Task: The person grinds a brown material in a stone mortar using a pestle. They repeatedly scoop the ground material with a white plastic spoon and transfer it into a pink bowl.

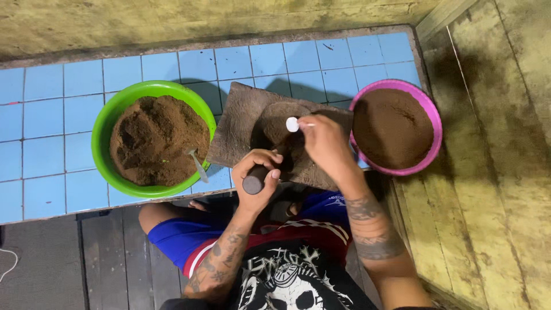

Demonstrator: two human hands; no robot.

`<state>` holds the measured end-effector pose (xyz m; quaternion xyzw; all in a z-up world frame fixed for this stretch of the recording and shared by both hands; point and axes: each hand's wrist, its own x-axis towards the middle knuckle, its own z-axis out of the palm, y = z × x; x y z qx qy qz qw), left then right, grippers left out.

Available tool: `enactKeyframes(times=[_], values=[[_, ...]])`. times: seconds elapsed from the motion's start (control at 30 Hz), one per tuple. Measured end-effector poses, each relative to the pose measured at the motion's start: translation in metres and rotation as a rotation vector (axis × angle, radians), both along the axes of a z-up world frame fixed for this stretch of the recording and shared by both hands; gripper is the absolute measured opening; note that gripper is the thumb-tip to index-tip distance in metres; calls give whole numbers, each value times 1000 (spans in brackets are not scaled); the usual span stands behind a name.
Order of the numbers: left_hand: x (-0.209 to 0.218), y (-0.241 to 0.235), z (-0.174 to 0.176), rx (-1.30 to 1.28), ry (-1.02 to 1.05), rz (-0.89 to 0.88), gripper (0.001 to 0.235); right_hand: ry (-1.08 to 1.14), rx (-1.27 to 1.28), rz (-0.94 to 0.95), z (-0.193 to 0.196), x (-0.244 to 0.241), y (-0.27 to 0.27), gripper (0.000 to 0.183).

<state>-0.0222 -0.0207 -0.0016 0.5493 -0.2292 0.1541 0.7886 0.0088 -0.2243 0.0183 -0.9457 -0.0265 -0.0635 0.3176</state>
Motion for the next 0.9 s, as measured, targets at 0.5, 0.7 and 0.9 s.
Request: enactKeyframes(times=[0.5, 0.7, 0.9], values=[[10, 6, 54, -52, -54, -154, 35, -136, -96, -41, 31, -20, -16, 18], [15, -7, 14, 63, -29, -144, 33, 229, -52, -33, 37, 4, 14, 28], [0, 1, 17, 42, -40, -116, 33, 361, 8, -57, -34, 36, 20, 28]])
